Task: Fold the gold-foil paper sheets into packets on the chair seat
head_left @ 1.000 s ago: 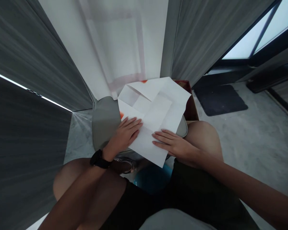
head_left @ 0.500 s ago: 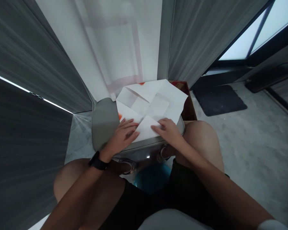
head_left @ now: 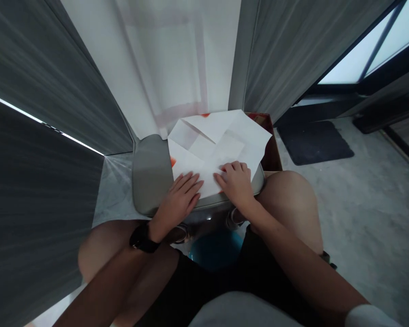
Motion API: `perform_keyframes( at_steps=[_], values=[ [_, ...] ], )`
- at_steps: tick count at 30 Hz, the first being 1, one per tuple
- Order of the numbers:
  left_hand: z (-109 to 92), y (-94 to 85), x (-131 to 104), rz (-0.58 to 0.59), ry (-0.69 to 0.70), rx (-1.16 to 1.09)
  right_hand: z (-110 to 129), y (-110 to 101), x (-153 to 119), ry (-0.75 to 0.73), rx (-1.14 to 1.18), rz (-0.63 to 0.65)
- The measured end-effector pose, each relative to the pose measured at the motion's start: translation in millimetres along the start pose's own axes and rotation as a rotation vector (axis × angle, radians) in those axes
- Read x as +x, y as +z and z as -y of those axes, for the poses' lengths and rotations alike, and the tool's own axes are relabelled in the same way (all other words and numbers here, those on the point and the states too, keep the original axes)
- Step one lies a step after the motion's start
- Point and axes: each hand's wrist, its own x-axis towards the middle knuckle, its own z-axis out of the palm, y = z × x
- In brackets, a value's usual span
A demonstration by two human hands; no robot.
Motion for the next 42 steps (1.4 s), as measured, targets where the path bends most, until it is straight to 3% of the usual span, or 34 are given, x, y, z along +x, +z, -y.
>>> perform_keyframes(
  at_steps=[6,10,13,17,21,26,31,42],
  values=[
    [-15,7.6,-19,-0.055,-0.010,0.115,2,5,4,-0.001,0.023,-0.037],
    [-21,16.2,-25,-0.069,-0.015,0.174,8,-1,1,-0.079,0.090,-0.094],
    [-20,20.0,-26,-0.051,0.001,0.197,15,-6,-14,-0.194,0.131,-0.130],
    [-13,22.3,-28,-0.053,0.027,0.217,23,3,-43,-0.296,0.153,-0.061],
    [-11,25.3,-29,-0.079,0.059,0.243,23,17,-56,-0.287,0.129,-0.031],
    [-14,27.5,-32,-0.120,0.083,0.292,21,26,-55,-0.305,0.088,-0.083],
    [-15,28.4,-36,-0.092,0.090,0.279,19,30,-57,-0.317,0.057,-0.117],
    [-29,25.0,-42,-0.180,0.115,0.294,18,28,-57,-0.309,0.058,-0.105]
  ],
)
